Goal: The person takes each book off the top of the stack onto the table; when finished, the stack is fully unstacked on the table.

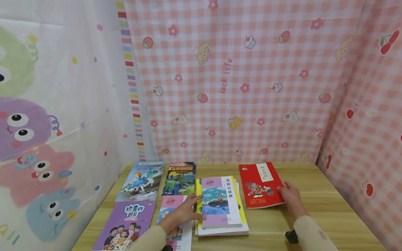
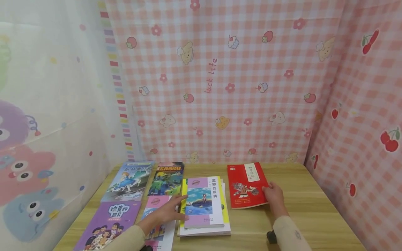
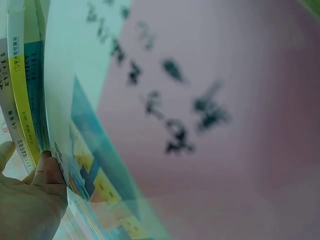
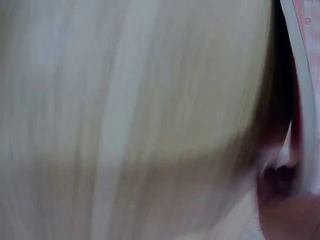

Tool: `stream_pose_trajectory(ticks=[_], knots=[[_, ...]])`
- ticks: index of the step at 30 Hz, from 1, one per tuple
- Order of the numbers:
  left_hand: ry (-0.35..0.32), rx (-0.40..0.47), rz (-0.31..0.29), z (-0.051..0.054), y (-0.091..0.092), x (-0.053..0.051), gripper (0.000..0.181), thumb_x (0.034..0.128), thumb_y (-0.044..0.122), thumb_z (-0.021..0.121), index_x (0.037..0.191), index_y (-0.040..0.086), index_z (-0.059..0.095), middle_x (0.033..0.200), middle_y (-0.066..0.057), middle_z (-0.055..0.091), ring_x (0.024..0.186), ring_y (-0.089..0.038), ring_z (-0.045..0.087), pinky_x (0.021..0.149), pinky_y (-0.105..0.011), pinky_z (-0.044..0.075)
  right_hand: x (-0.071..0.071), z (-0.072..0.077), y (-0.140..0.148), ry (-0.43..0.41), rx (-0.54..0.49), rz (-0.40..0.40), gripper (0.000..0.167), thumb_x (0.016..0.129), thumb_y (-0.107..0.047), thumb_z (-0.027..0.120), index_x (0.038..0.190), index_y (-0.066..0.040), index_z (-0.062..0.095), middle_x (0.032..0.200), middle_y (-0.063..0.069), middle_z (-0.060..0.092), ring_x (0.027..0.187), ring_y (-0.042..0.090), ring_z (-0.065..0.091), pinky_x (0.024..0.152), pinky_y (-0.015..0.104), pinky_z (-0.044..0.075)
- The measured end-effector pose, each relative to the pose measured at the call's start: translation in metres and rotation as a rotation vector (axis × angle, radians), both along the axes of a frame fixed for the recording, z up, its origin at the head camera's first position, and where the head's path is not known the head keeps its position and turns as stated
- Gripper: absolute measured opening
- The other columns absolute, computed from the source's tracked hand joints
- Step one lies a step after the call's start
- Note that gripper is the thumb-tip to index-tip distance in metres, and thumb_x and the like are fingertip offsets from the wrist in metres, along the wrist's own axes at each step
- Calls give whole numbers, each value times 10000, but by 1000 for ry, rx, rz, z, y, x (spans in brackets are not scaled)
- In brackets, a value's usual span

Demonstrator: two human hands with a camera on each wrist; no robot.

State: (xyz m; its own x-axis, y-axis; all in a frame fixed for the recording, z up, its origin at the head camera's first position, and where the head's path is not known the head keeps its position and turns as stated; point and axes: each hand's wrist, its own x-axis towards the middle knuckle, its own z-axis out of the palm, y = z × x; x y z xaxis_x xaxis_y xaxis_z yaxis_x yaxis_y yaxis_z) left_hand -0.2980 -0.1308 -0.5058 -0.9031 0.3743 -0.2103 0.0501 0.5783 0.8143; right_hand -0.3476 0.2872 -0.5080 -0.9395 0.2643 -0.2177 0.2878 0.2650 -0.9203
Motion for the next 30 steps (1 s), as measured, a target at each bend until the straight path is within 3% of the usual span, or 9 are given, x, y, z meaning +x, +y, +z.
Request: stream_pose_trajectory(ticks=[2,7,18,24,30], knots=[[4,-2,-1,1,0,0,881,814,390,821,1548,207,369,1597,-213,167,1416,-499,230,1055,-708,254,1,5,0,3,73,29,710,1023,-192,440,1551,57,36,1554,348,158,1408,491,212,1138,589,233],[7,-6,7,3,0,0,874,816,393,818,1547,217,372,1599,-201,170,1427,-493,213,1063,-709,239,2,14,-10,44,172,59,714,1021,-215,471,1552,59,79,1560,331,168,1408,499,194,1121,621,242],[-34,-28,33,-2,1,-3,923,775,461,830,1545,228,378,1608,-158,184,1445,-444,214,1094,-684,214,13,6,-60,126,148,145,562,1014,-155,495,1479,111,326,1449,340,394,1314,464,394,1080,554,363],[-27,-10,30,1,2,-1,894,801,403,828,1545,206,373,1597,-170,198,1427,-446,254,1090,-668,246,28,4,-90,92,69,180,533,999,-172,563,1459,53,415,1390,270,502,1232,399,494,1008,494,466],[-21,10,27,0,2,0,900,802,362,836,1545,168,366,1578,-172,229,1401,-430,305,1089,-649,269,41,-1,-109,81,20,222,495,989,-135,576,1434,47,457,1332,235,555,1182,359,541,1000,494,471]])
